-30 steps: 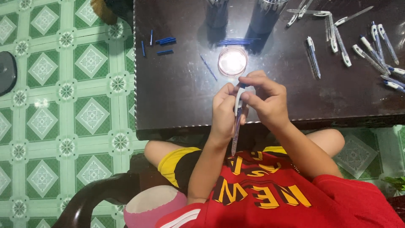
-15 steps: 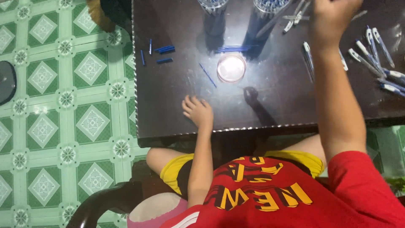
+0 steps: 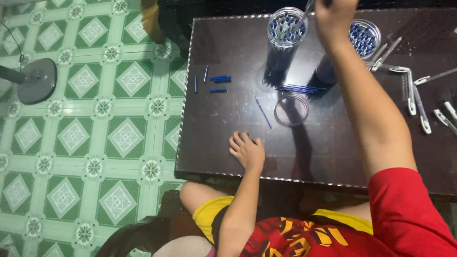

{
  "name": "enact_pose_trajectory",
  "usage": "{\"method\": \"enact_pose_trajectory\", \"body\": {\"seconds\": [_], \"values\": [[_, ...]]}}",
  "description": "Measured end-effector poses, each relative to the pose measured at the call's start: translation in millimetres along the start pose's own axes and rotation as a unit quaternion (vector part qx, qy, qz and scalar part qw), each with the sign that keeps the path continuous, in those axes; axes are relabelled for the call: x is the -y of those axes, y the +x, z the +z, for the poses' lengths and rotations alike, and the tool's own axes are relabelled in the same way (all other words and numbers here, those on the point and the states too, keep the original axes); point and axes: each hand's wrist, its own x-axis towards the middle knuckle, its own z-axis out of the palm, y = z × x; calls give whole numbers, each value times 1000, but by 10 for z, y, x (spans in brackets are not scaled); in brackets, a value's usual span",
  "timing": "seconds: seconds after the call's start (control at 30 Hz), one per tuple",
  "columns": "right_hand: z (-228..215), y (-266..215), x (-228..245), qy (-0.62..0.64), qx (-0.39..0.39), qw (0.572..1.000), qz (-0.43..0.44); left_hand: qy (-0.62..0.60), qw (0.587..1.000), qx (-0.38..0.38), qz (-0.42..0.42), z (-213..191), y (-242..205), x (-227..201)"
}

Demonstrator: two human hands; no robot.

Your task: Assembling ballpoint pens by inserting ink refills into barrels and attaching caps.

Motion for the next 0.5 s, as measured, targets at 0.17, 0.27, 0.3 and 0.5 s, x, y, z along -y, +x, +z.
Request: {"method": "enact_pose_trajectory", "body": {"seconds": [0.17,0.27,0.3,0.5], "values": [[429,-542,-596,-47,111,992,37,19,1000,14,-14,77,-22,19],[-108,-552,-133,-96,107,989,43,45,999,-16,-2,47,-24,-1],[-383,-655,18,-108,107,987,58,48,999,-4,11,35,-35,-1],[-1597,-1712,516,-150,-46,987,22,40,999,-21,18,61,-43,-6]]}}
